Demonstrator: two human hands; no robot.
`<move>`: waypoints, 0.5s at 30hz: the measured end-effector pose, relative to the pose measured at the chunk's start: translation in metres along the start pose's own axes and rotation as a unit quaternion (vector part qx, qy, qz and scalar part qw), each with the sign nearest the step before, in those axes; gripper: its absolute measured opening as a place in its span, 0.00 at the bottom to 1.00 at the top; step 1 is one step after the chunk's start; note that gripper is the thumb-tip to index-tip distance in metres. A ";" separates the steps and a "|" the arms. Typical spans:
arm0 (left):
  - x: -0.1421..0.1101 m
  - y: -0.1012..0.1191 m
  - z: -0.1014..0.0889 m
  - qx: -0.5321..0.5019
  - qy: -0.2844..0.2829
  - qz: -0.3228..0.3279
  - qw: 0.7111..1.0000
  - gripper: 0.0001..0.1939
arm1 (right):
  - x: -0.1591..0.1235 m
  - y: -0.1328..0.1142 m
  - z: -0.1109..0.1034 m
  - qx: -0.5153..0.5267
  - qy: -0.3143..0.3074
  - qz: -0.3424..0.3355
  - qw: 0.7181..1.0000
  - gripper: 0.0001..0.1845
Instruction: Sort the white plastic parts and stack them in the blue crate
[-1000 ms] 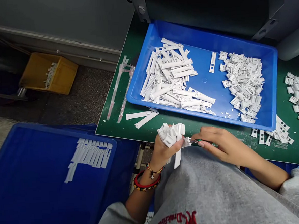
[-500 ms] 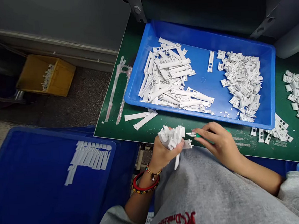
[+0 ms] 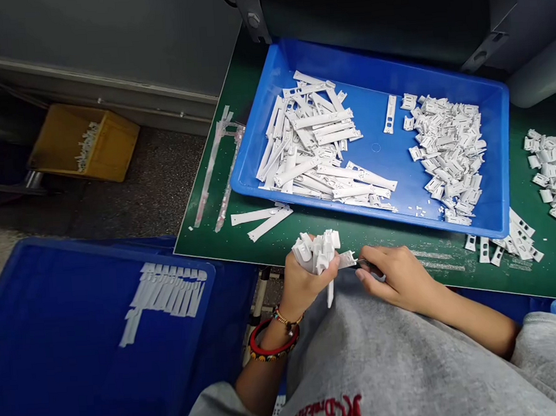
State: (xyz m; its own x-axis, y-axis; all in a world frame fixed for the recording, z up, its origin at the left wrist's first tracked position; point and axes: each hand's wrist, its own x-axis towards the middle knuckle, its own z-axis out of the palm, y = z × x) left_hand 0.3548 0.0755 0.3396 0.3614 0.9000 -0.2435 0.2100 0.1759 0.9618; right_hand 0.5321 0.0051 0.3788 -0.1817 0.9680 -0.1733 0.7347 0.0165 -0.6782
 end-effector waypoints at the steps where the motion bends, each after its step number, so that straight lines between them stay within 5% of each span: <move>1: 0.000 0.001 0.000 0.001 0.000 0.003 1.000 0.09 | 0.001 0.000 0.001 -0.002 0.003 0.003 1.000 0.14; 10: -0.002 0.006 0.007 0.001 0.012 -0.006 1.000 0.08 | 0.003 0.007 0.011 -0.012 -0.013 0.000 1.000 0.20; 15: -0.003 0.008 0.006 -0.003 0.011 -0.021 1.000 0.08 | 0.001 0.006 0.008 -0.041 0.074 -0.052 0.995 0.19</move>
State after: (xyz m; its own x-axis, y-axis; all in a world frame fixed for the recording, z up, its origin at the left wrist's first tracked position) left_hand 0.3607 0.0715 0.3477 0.3324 0.9003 -0.2810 0.2198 0.2158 0.9514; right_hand 0.5313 0.0038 0.3694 -0.1655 0.9862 0.0058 0.7693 0.1328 -0.6250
